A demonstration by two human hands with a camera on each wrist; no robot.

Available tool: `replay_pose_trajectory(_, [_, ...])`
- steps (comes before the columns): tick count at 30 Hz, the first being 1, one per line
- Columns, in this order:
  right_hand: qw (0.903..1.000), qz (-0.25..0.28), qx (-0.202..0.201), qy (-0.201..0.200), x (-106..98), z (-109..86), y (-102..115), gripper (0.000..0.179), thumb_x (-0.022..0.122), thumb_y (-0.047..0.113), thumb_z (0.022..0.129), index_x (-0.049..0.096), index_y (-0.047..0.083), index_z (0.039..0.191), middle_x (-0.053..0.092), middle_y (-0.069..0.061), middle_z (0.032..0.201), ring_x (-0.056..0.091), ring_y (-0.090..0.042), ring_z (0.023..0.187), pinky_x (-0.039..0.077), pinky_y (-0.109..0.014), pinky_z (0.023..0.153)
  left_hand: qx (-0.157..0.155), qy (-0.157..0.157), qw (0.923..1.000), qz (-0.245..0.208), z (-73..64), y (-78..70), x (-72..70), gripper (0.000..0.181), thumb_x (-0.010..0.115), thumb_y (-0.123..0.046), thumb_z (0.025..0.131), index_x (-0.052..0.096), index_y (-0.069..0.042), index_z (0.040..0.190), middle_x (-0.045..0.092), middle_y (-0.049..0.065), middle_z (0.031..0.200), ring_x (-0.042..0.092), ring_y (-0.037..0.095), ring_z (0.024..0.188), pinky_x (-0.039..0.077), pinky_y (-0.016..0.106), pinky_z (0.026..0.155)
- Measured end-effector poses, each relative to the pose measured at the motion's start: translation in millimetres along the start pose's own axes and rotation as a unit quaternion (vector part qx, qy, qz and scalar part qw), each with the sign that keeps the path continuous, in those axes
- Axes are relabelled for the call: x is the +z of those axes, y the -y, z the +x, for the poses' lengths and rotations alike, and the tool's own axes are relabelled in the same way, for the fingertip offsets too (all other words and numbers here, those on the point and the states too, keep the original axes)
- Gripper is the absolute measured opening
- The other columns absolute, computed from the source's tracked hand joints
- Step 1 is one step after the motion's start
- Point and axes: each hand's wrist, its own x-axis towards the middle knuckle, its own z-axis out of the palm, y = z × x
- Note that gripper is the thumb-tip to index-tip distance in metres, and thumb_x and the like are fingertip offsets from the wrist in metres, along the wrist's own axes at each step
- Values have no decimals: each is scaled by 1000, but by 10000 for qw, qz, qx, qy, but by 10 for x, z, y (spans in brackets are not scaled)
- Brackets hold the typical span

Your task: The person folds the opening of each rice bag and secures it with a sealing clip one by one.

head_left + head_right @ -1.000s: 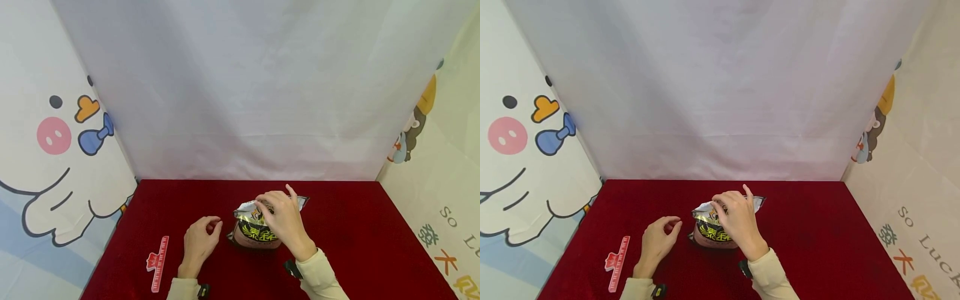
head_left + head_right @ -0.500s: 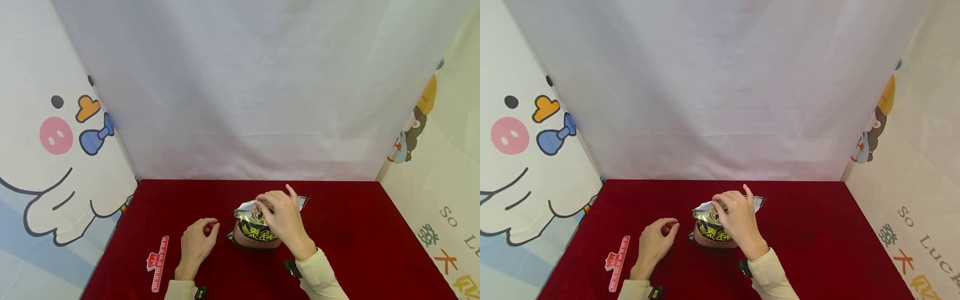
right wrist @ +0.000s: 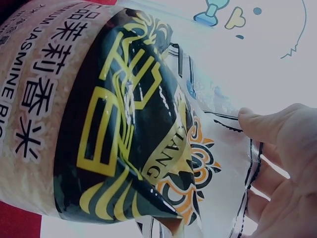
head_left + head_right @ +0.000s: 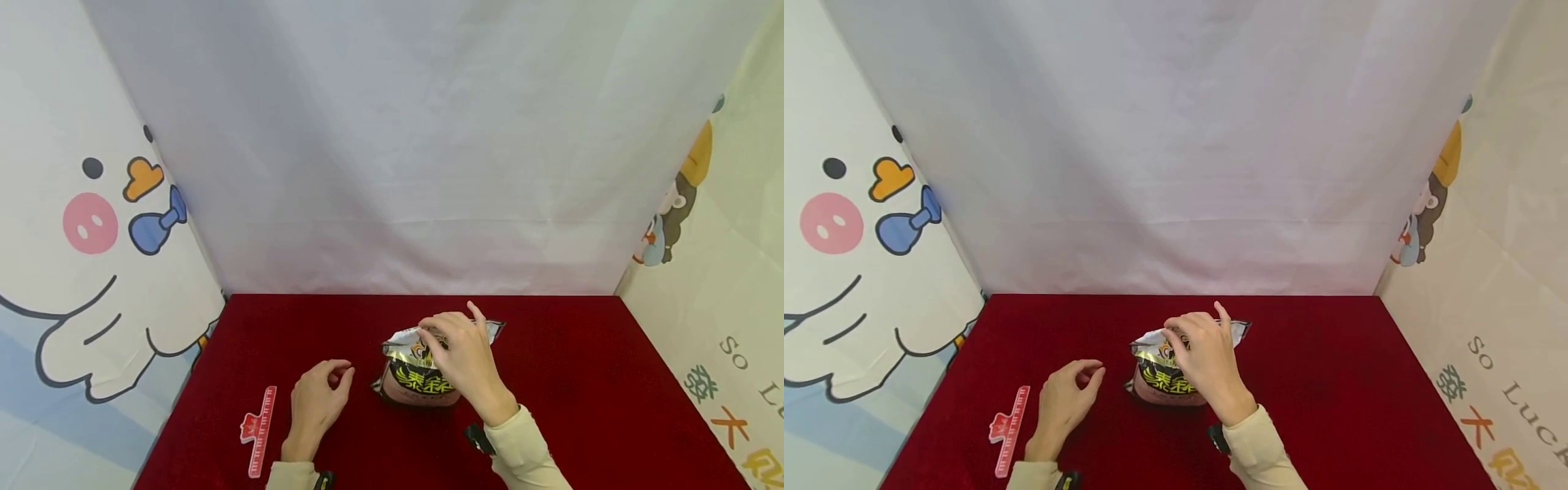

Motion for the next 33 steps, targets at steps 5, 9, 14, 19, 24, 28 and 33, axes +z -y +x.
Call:
replay_pose_trajectory(5, [10000,28,0,-32,4,-6,-10,9,83,15,93,83,15,102,82,0,101,74,-25,104,28,-67,125,-61,13,10000,1,-10,24,-11,14,79,-30,96,83,-21,105,76,-9,88,64,6,74,49,29,65])
replay_pose_trajectory(9, [10000,44,-1,-62,7,-16,-18,9,84,15,93,83,15,102,82,0,101,74,-25,103,29,-68,124,-82,53,10000,14,-24,51,-17,14,79,-30,96,84,-21,105,76,-10,89,64,5,74,49,28,65])
replay_pose_trajectory(14, [9999,50,12,-95,12,-22,-20,9,84,17,93,83,14,102,82,0,101,74,-25,103,29,-67,124,7,-6,10000,74,-26,93,-46,13,79,-29,96,83,-21,104,76,-9,88,64,5,72,49,29,63])
replay_pose_trajectory(19, [9999,61,12,-92,17,-21,-19,9,83,17,93,83,14,102,82,0,101,74,-25,103,28,-67,125,-63,42,9999,102,-37,139,-55,13,79,-29,96,84,-21,105,76,-9,89,65,6,74,48,29,64])
replay_pose_trajectory(24, [10000,59,26,-65,24,-27,-21,10,84,18,93,83,14,103,82,0,101,74,-24,104,28,-67,125,-196,136,9997,98,-57,154,-72,13,78,-30,96,83,-22,105,77,-9,89,64,5,74,48,28,64])
replay_pose_trajectory(28, [10000,41,0,-86,24,-28,-23,10,84,18,93,83,14,103,82,0,101,74,-25,103,29,-67,124,-260,177,9994,126,-63,156,-99,13,78,-31,96,83,-23,105,77,-10,90,64,5,74,47,27,63])
replay_pose_trajectory(33, [9999,24,-32,-104,21,-18,-21,9,83,18,93,83,15,102,82,0,101,74,-24,103,29,-67,124,-347,330,9985,275,-63,192,-153,15,78,-32,96,83,-23,107,78,-8,94,68,9,80,51,31,66])
